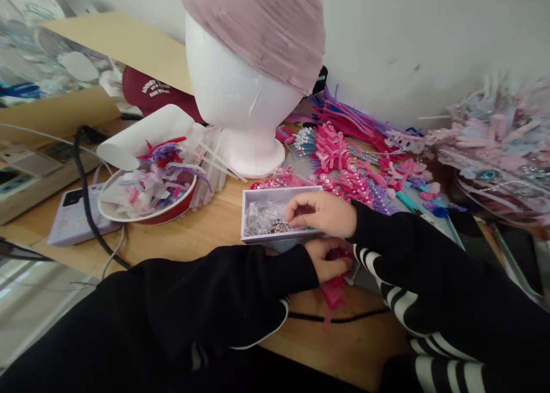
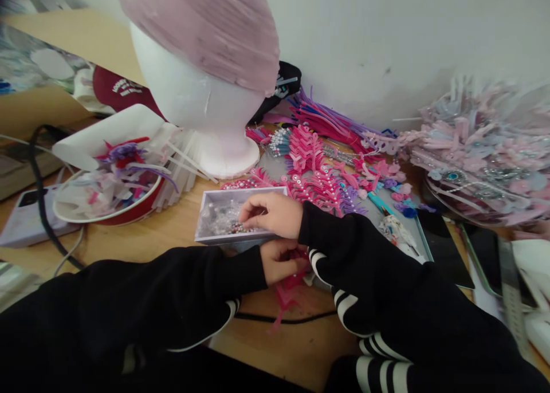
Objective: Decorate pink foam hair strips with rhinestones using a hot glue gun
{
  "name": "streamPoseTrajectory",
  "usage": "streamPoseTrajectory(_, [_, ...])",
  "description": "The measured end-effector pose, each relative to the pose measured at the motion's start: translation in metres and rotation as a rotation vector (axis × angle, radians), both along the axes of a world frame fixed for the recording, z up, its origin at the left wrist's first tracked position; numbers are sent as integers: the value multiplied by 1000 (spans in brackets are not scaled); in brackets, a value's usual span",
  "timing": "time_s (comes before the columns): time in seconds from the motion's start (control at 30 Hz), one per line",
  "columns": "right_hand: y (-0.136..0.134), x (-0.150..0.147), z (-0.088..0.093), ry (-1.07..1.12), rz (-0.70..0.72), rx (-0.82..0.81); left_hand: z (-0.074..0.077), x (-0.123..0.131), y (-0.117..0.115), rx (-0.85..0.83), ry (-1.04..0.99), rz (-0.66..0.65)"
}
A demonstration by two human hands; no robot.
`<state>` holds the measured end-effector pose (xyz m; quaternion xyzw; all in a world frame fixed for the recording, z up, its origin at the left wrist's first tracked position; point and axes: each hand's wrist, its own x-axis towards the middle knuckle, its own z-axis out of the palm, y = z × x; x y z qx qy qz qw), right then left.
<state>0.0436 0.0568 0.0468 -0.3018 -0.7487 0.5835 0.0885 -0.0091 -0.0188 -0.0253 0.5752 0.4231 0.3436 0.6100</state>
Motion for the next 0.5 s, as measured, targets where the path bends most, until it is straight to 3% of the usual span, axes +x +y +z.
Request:
streamPoseTrajectory(0.13, [-2, 23, 17, 117, -303, -17, 1, -2, 2, 17, -27, -17])
streamPoseTrajectory(0.27, [-8, 72, 29, 152, -574, -15, 2, -3, 2, -26, -172, -47])
streamPoseTrajectory(0.5, [-47, 166, 20, 60, -929, -122, -7, 7, 8, 92, -261, -72])
